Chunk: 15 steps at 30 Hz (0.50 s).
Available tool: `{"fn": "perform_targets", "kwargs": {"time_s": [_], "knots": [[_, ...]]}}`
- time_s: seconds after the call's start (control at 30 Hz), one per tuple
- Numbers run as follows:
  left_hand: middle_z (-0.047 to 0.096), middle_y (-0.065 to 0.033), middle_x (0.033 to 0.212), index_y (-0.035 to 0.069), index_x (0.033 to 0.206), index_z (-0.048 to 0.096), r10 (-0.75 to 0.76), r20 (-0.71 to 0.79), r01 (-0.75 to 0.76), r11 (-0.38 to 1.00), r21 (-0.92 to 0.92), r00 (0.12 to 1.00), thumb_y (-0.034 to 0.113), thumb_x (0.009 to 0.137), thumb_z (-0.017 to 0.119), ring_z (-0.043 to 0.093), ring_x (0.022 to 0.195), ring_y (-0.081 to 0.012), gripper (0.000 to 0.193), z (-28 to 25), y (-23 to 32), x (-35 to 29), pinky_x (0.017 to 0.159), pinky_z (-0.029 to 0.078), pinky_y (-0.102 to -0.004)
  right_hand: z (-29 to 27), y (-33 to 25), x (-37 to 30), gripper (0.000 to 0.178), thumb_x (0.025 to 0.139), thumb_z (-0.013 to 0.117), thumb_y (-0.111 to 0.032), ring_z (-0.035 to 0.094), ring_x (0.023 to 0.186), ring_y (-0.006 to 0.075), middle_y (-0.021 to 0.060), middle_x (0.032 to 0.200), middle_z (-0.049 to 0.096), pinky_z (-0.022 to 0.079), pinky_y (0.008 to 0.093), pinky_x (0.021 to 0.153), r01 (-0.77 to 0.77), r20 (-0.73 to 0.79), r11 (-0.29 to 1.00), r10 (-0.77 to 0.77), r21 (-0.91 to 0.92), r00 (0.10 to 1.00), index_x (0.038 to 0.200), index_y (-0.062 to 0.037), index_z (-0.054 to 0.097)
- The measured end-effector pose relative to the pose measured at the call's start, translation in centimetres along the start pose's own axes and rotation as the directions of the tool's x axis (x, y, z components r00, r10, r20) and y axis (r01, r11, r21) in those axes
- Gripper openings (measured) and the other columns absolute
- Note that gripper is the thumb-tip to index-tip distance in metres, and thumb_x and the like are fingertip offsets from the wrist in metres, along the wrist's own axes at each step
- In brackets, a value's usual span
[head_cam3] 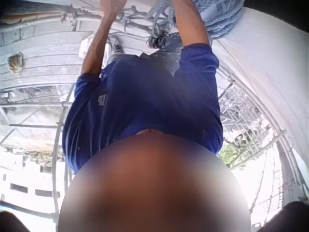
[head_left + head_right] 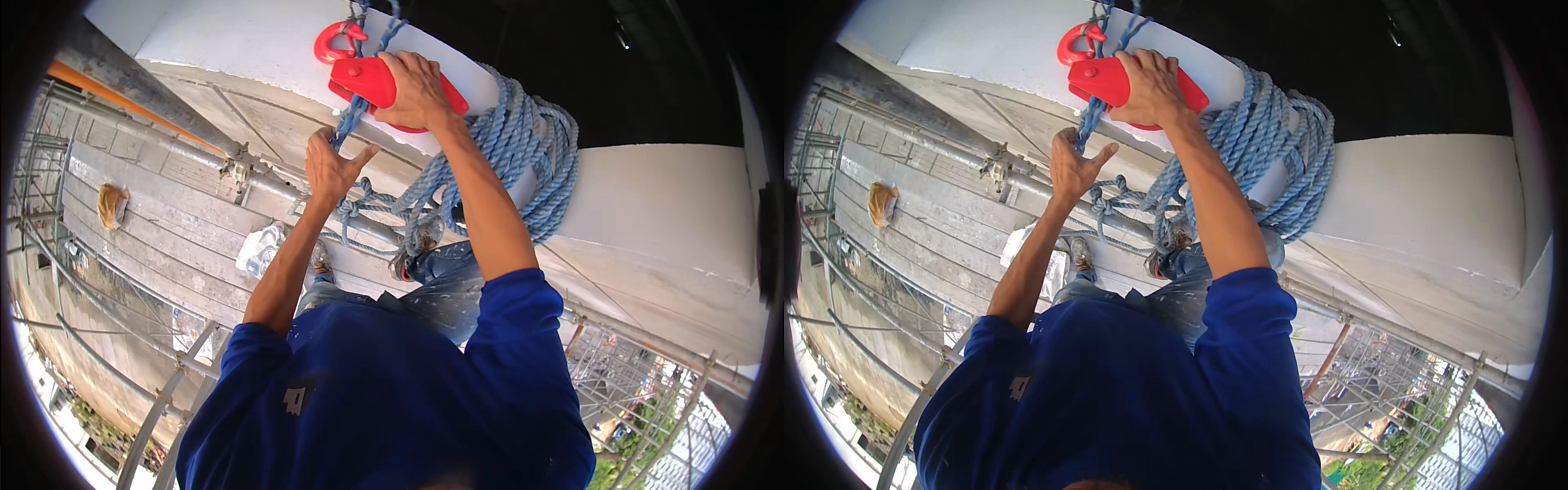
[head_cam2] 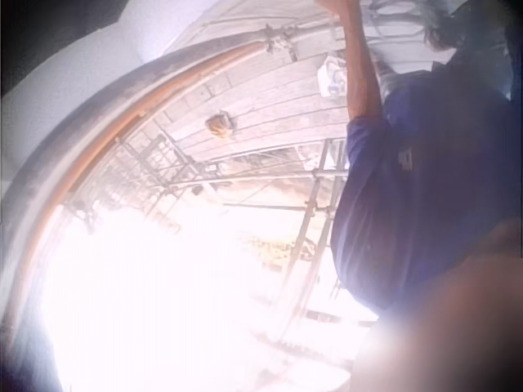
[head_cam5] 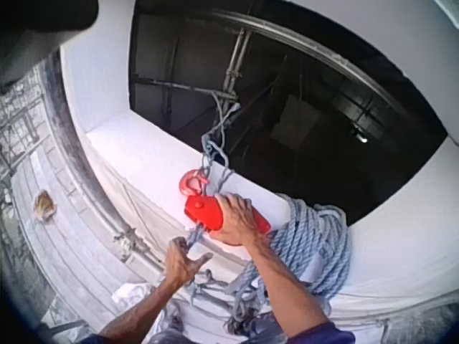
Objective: The person stands on a wooden scaffolding platform and manipulates a thick blue rope. They pick up a red mechanical hook device and thread the rope through it, then proceed to tie a knot to secure the rope to the hook.
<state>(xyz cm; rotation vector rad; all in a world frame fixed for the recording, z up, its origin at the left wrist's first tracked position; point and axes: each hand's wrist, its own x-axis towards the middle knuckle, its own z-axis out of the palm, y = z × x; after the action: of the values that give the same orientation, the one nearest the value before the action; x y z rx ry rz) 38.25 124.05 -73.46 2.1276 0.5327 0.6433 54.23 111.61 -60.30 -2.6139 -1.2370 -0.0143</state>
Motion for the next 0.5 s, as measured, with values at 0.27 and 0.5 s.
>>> {"fn": "perform_targets", "kwargs": {"time_s": [0.27, 0.5], "knots": [[0.059, -0.0102, 0.063, 0.002, 0.080, 0.061, -0.125, 0.177, 0.158, 0.968, -0.193, 0.976, 0.020, 0.101, 0.065, 0.057, 0.054, -0.0185, 0.028, -6.0, -7.1, -7.6, 0.052, 0.044, -0.0341, 1.0, 1.0, 0.4, 0.106, 0.058, 0.087, -0.047, 0.041, 0.139, 0.0337, 0.0159, 0.142, 0.049, 0.028, 0.0514, 0.115, -0.024, -0.029, 0.999, 0.025, 0.023, 0.999, 0.149, -0.0140, 0.045], [0.059, -0.0041, 0.063, 0.001, 0.094, 0.066, -0.790, -0.038, 0.785, 0.612, -0.099, 0.612, 0.024, 0.101, 0.060, 0.059, 0.057, -0.0113, 0.024, -31.4, -25.3, -33.1, 0.052, 0.046, -0.0277, 1.1, 1.6, 0.3, 0.101, 0.059, 0.087, -0.044, 0.042, 0.138, 0.0322, 0.0157, 0.142, 0.051, 0.030, 0.0517, 0.113, -0.010, -0.072, 1.000, 0.010, 0.002, 0.997, 0.147, -0.0149, 0.048]]}}
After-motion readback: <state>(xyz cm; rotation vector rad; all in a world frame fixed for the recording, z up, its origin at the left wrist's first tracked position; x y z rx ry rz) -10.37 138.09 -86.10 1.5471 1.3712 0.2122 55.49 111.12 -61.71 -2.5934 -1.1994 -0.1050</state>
